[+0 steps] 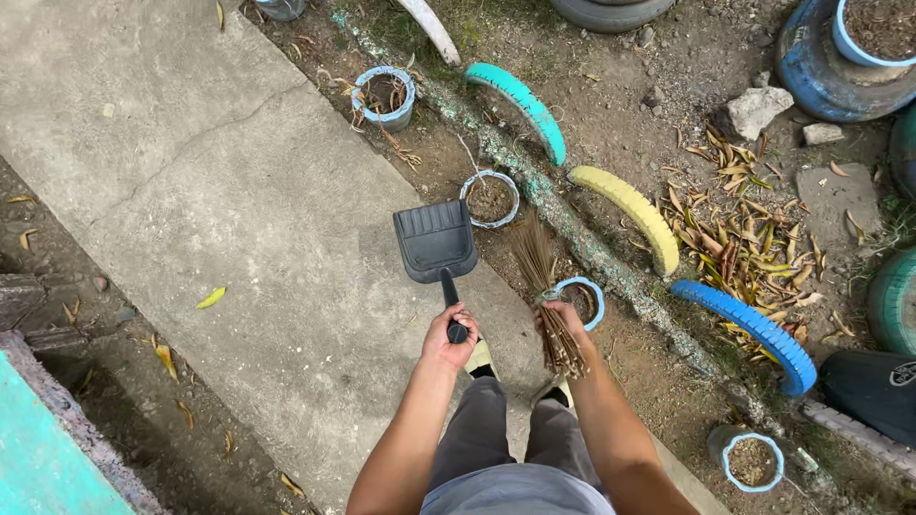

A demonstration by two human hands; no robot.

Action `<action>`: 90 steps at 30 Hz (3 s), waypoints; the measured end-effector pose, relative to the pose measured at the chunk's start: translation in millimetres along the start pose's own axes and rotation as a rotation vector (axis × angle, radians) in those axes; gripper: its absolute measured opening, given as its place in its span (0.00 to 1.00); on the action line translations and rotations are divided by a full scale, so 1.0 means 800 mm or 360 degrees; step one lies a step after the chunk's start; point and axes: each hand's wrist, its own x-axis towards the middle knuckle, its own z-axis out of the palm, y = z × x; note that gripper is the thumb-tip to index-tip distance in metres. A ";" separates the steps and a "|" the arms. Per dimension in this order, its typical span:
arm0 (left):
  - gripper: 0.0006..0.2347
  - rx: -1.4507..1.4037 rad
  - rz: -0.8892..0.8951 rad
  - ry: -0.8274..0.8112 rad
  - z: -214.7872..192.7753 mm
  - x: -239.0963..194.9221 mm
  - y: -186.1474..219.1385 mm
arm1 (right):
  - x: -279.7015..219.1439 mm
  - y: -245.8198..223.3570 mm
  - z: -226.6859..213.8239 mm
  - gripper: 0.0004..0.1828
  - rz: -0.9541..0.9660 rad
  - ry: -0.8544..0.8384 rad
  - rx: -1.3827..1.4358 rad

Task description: The person sweeps dry leaves on a dirt and concrete surface using a traditional broom and a dustpan. They gather the leaves into a pile and then scoop them into a bucket placed nearby.

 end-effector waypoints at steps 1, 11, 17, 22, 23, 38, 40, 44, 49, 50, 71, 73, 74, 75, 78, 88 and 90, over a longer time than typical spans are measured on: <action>0.06 0.0029 -0.0012 0.0016 0.009 0.004 -0.007 | 0.019 -0.016 0.007 0.13 0.0027 -0.0013 0.0197; 0.07 0.0023 -0.0176 0.0137 0.006 -0.015 -0.011 | 0.022 0.069 0.037 0.05 -0.0443 0.0709 -0.0004; 0.06 0.0144 -0.0111 0.0172 0.014 -0.005 0.012 | 0.020 0.020 0.010 0.11 -0.0324 0.0118 0.0530; 0.06 0.0136 -0.0126 0.0185 0.009 -0.014 0.035 | -0.047 -0.037 -0.050 0.18 -0.0437 -0.0338 0.0808; 0.06 0.0138 -0.0119 0.0185 0.004 -0.016 0.038 | -0.066 -0.033 -0.059 0.19 -0.0467 -0.0374 0.0803; 0.07 0.0478 -0.0280 0.0153 -0.014 -0.030 -0.051 | -0.191 0.069 -0.122 0.21 -0.0599 -0.0204 0.0747; 0.08 0.0507 -0.0397 0.0154 -0.010 -0.018 -0.053 | -0.205 0.077 -0.120 0.20 -0.0725 -0.0162 0.0685; 0.07 0.0505 -0.0677 0.0238 0.014 0.019 -0.026 | -0.241 0.111 -0.122 0.19 -0.0867 -0.0189 0.0897; 0.09 0.0726 -0.0970 0.0418 0.084 0.038 0.011 | -0.184 0.159 -0.090 0.15 -0.1221 0.0175 0.1216; 0.09 0.0764 -0.0961 0.0433 0.095 0.034 0.026 | -0.157 0.170 -0.090 0.13 -0.1182 0.0208 0.1229; 0.09 0.0927 -0.0622 0.0493 0.224 -0.007 0.245 | 0.111 0.117 0.150 0.17 -0.1123 -0.0540 0.1628; 0.10 0.0917 -0.0606 0.0494 0.229 -0.006 0.254 | 0.123 0.103 0.147 0.16 -0.1036 -0.0265 0.1781; 0.10 0.0913 -0.0603 0.0489 0.229 -0.007 0.256 | 0.130 0.098 0.146 0.16 -0.0985 -0.0128 0.1853; 0.10 0.0909 -0.0600 0.0484 0.229 -0.010 0.259 | 0.134 0.093 0.141 0.16 -0.0988 -0.0111 0.1688; 0.11 0.0873 -0.0626 0.0496 0.232 -0.015 0.265 | 0.143 0.080 0.136 0.16 -0.1062 0.0219 0.1150; 0.09 0.0854 -0.0743 0.0568 0.225 0.008 0.245 | 0.131 0.143 0.177 0.24 -0.1182 0.0231 0.1322; 0.09 0.0943 -0.0703 0.0554 0.221 0.013 0.226 | 0.139 0.110 0.152 0.24 -0.1127 0.0080 0.1411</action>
